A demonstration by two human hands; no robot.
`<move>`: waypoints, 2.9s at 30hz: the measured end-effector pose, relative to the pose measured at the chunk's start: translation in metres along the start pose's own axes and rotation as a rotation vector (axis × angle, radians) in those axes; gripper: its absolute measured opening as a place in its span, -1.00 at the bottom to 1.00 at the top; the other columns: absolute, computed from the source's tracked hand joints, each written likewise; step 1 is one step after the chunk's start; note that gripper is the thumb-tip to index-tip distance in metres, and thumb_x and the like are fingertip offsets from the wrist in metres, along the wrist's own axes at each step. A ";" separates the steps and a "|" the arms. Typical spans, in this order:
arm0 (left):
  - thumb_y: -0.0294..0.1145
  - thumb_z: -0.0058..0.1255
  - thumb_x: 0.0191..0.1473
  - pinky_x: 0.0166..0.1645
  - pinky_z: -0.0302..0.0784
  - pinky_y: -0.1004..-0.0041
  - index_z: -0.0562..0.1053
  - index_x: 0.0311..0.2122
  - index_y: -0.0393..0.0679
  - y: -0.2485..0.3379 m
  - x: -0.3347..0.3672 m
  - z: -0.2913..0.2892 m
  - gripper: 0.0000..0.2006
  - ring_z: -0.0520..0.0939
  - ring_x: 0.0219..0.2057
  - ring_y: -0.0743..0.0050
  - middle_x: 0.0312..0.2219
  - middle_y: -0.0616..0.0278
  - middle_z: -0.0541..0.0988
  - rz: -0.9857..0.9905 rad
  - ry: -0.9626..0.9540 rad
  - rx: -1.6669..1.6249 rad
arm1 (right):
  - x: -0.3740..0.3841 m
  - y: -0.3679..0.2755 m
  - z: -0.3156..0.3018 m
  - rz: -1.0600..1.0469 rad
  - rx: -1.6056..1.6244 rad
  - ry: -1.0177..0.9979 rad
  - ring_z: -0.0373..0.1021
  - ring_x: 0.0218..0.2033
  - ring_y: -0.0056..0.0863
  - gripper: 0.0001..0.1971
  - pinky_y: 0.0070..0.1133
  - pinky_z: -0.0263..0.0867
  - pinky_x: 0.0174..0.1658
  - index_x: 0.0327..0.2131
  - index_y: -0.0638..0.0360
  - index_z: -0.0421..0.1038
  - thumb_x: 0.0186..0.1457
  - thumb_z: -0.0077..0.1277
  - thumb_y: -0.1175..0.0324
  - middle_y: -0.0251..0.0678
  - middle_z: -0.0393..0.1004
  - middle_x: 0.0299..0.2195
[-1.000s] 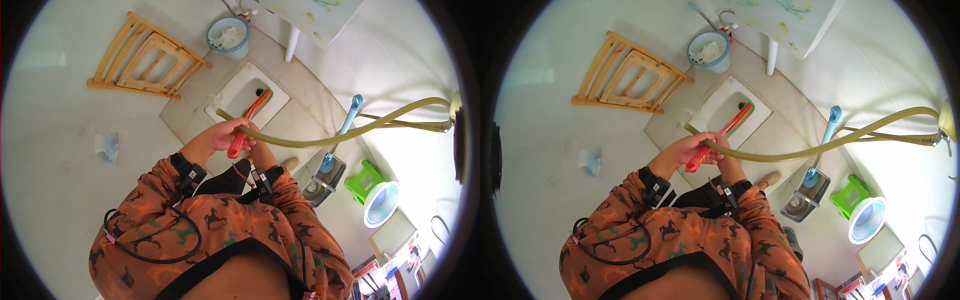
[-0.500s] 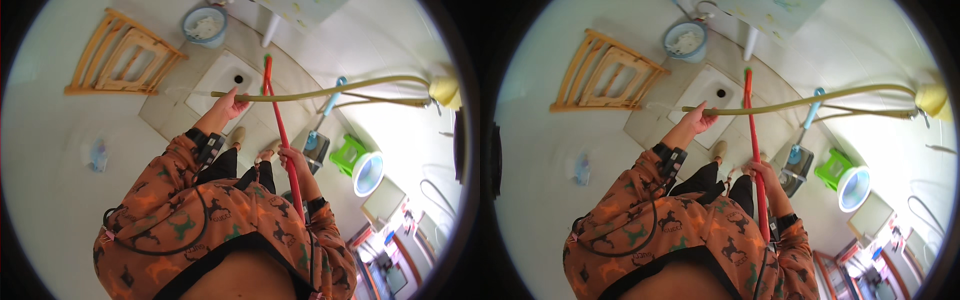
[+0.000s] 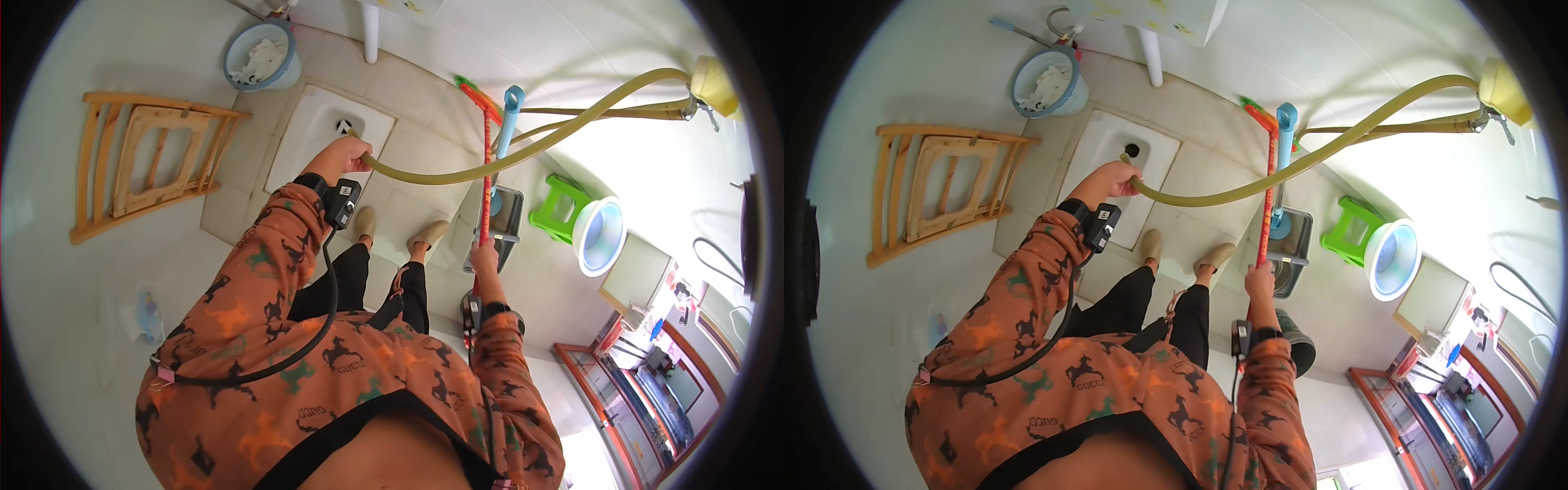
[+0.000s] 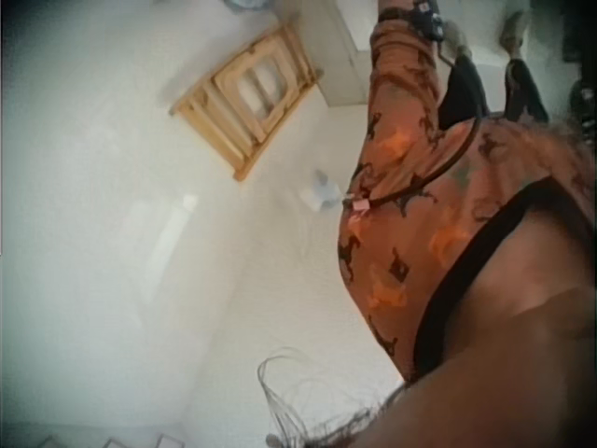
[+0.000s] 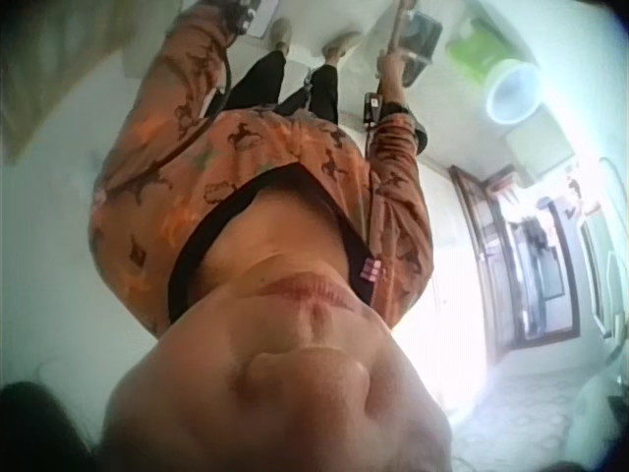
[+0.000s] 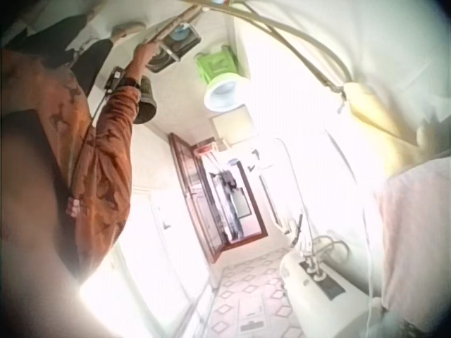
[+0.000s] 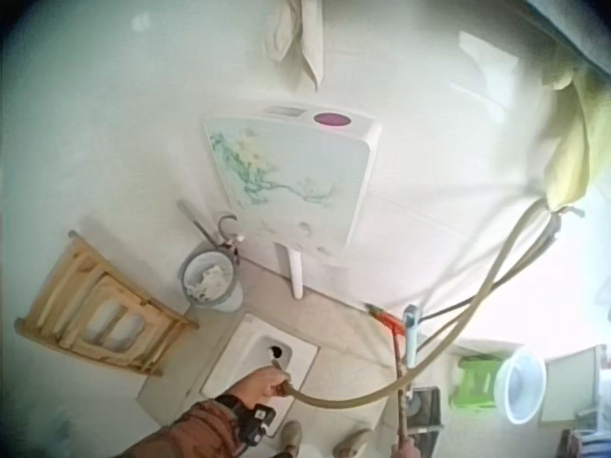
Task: The person cleans a bathroom floor and squat toilet using a broom and a water hose. They move a bucket, sweep the floor, and repeatedly rinse the floor and toilet with water from the hose.
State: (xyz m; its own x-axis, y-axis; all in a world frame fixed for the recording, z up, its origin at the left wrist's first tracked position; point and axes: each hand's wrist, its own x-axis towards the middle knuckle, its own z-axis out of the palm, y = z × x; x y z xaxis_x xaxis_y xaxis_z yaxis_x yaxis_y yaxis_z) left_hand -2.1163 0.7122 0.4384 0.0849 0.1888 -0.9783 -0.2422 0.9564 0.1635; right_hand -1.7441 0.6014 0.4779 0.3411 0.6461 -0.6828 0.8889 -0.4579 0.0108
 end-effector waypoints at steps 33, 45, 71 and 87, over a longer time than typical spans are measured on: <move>-0.54 -0.24 -0.22 -0.29 0.38 0.21 0.13 -0.11 -0.34 0.063 0.013 -0.009 -0.56 0.46 -0.37 -0.07 -0.45 -0.20 0.44 0.649 0.420 0.973 | 0.060 -0.178 0.024 -0.519 -0.553 -0.315 0.36 -0.37 -0.13 -0.65 -0.37 0.30 -0.32 -0.25 0.41 0.12 -0.18 -0.16 0.45 0.03 0.37 -0.42; -0.51 -0.22 -0.22 -0.27 0.37 0.21 0.12 -0.12 -0.36 0.031 0.003 -0.026 -0.56 0.45 -0.35 -0.09 -0.43 -0.23 0.42 0.574 0.430 0.891 | 0.030 -0.107 0.002 0.028 -0.065 -0.149 0.31 -0.27 -0.05 -0.66 -0.38 0.27 -0.25 -0.26 0.39 0.09 -0.18 -0.17 0.47 0.15 0.33 -0.33; -0.44 -0.17 -0.26 -0.69 0.38 0.51 0.37 -0.49 -0.43 -0.013 0.001 -0.039 -0.77 0.50 -0.71 0.39 -0.68 0.06 0.46 0.342 0.274 0.401 | -0.070 -0.103 0.069 -0.251 0.024 -0.447 0.38 -0.63 -0.22 -0.72 -0.41 0.31 -0.57 -0.36 0.39 0.09 -0.20 -0.16 0.45 0.01 0.35 -0.62; -0.34 -0.13 -0.23 -0.72 0.32 0.53 0.28 -0.45 -0.39 -0.049 -0.014 -0.024 -0.73 0.48 -0.70 0.45 -0.62 0.11 0.42 0.328 0.262 0.292 | 0.025 -0.092 0.062 -0.618 -0.776 -0.427 0.38 -0.46 -0.25 -0.71 -0.30 0.25 -0.36 -0.35 0.39 0.22 -0.18 -0.10 0.39 -0.09 0.41 -0.56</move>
State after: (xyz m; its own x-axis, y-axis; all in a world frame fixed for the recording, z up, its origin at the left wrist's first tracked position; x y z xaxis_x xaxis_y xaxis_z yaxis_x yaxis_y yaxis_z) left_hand -2.1292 0.6572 0.4412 -0.2047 0.4634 -0.8622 0.0678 0.8854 0.4598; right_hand -1.8362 0.6216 0.4144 -0.2342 0.2971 -0.9257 0.8730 0.4833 -0.0657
